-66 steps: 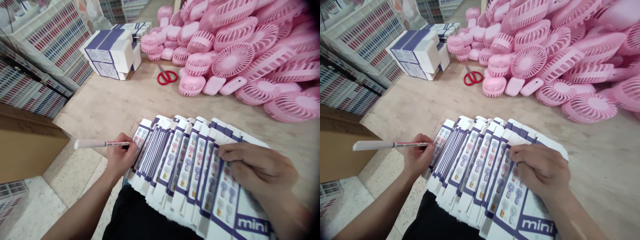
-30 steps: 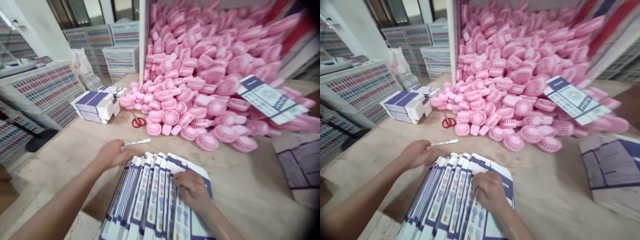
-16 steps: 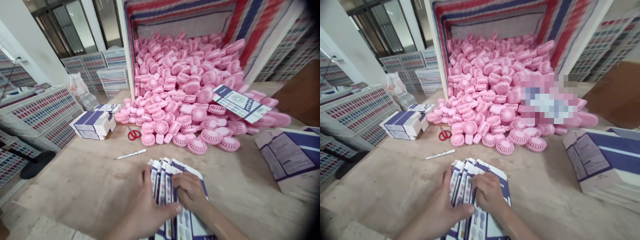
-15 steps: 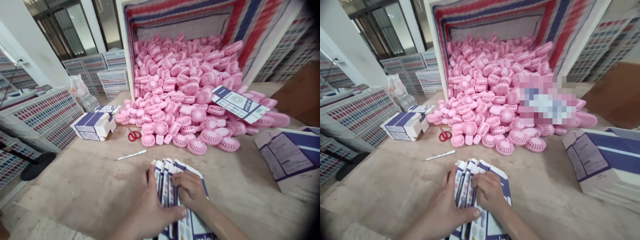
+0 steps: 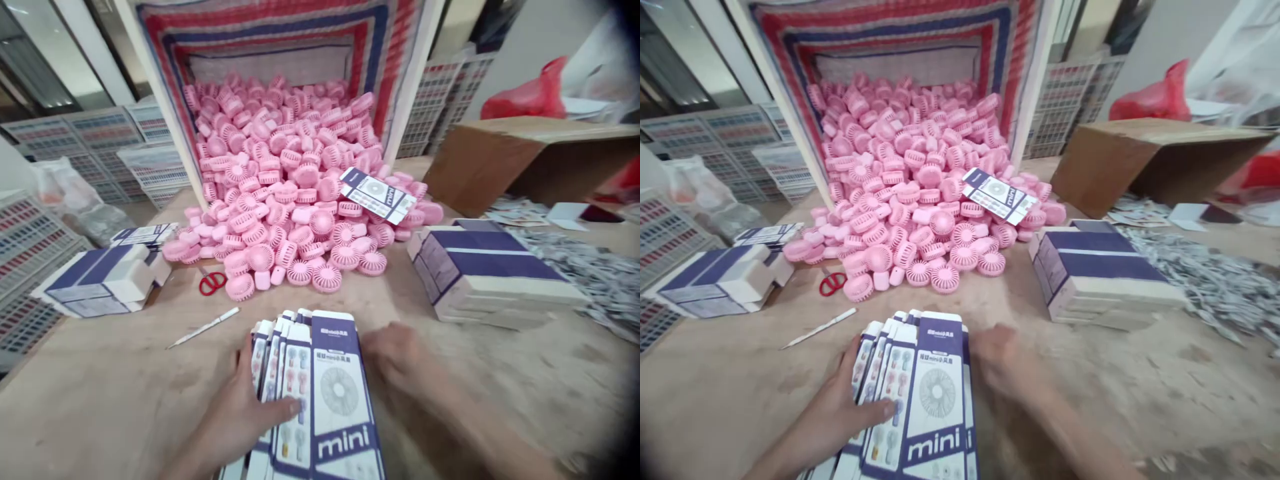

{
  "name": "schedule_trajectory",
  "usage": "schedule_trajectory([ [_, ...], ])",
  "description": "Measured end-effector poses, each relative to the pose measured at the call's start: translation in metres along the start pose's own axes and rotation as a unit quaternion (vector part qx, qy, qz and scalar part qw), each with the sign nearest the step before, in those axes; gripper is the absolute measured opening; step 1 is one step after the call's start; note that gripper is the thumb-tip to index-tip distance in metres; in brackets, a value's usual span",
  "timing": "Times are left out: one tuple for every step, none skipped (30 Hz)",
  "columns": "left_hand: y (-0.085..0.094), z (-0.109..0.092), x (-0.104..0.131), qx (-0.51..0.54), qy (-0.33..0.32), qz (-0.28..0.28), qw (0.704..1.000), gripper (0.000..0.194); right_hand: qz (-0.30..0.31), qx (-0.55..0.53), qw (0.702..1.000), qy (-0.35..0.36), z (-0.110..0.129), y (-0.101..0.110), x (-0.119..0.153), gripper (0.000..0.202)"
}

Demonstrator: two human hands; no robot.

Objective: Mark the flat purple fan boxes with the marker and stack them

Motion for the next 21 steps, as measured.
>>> schedule_trajectory([
  [-0.005,-0.005,0.0,-0.013,0.002,-0.002,1.0,0.101,0.01,-0.002,1.0,0.01,0.005,-0.007,0.011,0.023],
  [-0.011,-0.012,0.0,-0.024,-0.001,-0.002,1.0,0.102,0.017,0.001,1.0,0.005,0.009,-0.013,0.02,0.023],
  [-0.019,-0.02,0.0,-0.032,-0.009,0.002,0.999,0.105,0.023,0.001,1.0,-0.001,0.014,-0.019,0.026,0.023],
  [-0.028,-0.029,0.0,-0.032,-0.02,0.01,0.999,0.106,0.025,0.003,1.0,-0.017,0.016,-0.023,0.03,0.023],
  [-0.037,-0.036,-0.002,-0.024,-0.03,0.022,0.999,0.107,0.025,0.006,0.999,-0.033,0.017,-0.025,0.031,0.023],
  [-0.045,-0.042,-0.004,-0.007,-0.039,0.036,0.999,0.106,0.024,0.008,0.999,-0.047,0.016,-0.023,0.032,0.023],
  [-0.052,-0.045,-0.006,0.02,-0.042,0.049,0.998,0.105,0.023,0.011,0.998,-0.056,0.014,-0.02,0.033,0.024],
  [-0.056,-0.045,-0.009,0.056,-0.04,0.064,0.996,0.104,0.022,0.013,0.998,-0.058,0.012,-0.014,0.034,0.023],
  [-0.06,-0.043,-0.012,0.1,-0.029,0.081,0.991,0.104,0.024,0.014,0.998,-0.051,0.009,-0.008,0.036,0.023],
  [-0.061,-0.038,-0.014,0.151,-0.013,0.1,0.983,0.105,0.025,0.016,0.999,-0.038,0.007,-0.001,0.04,0.022],
  [-0.062,-0.032,-0.016,0.203,0.011,0.119,0.972,0.104,0.024,0.017,0.999,-0.024,0.004,0.006,0.046,0.021],
  [-0.063,-0.024,-0.017,0.252,0.039,0.139,0.957,0.101,0.023,0.021,0.999,-0.01,0.0,0.013,0.053,0.021],
  [-0.063,-0.018,-0.016,0.292,0.066,0.158,0.941,0.097,0.015,0.027,0.999,-0.011,-0.005,0.019,0.06,0.021],
  [-0.062,-0.012,-0.015,0.323,0.086,0.172,0.926,0.091,0.014,0.03,0.999,-0.021,-0.01,0.021,0.066,0.022],
  [-0.062,-0.009,-0.014,0.345,0.097,0.182,0.916,0.086,0.021,0.028,0.999,-0.034,-0.015,0.02,0.072,0.022],
  [-0.061,-0.007,-0.012,0.358,0.101,0.185,0.909,0.08,0.033,0.021,0.998,-0.041,-0.015,0.016,0.075,0.022],
  [-0.06,-0.005,-0.011,0.369,0.099,0.182,0.906,0.076,0.054,0.004,0.998,-0.032,-0.011,0.009,0.076,0.022],
  [-0.059,-0.005,-0.01,0.382,0.096,0.173,0.903,0.073,0.07,-0.015,0.997,-0.023,-0.005,0.0,0.075,0.02],
  [-0.059,-0.004,-0.01,0.399,0.095,0.159,0.898,0.069,0.076,-0.037,0.996,-0.01,0.005,-0.007,0.071,0.02],
  [-0.059,-0.003,-0.01,0.418,0.095,0.147,0.891,0.065,0.064,-0.055,0.996,0.001,0.014,-0.012,0.065,0.021],
  [-0.059,-0.003,-0.009,0.438,0.098,0.138,0.883,0.061,0.048,-0.061,0.997,-0.002,0.021,-0.016,0.058,0.022],
])
Point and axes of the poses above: each hand's wrist, its own x-axis away from the middle knuckle, its own y-axis out of the back of the hand, z = x × y, the point moved 8 cm from there along -x, towards the middle knuckle, and after that the axes turned 11 degrees about x, right-handed, at the moved point
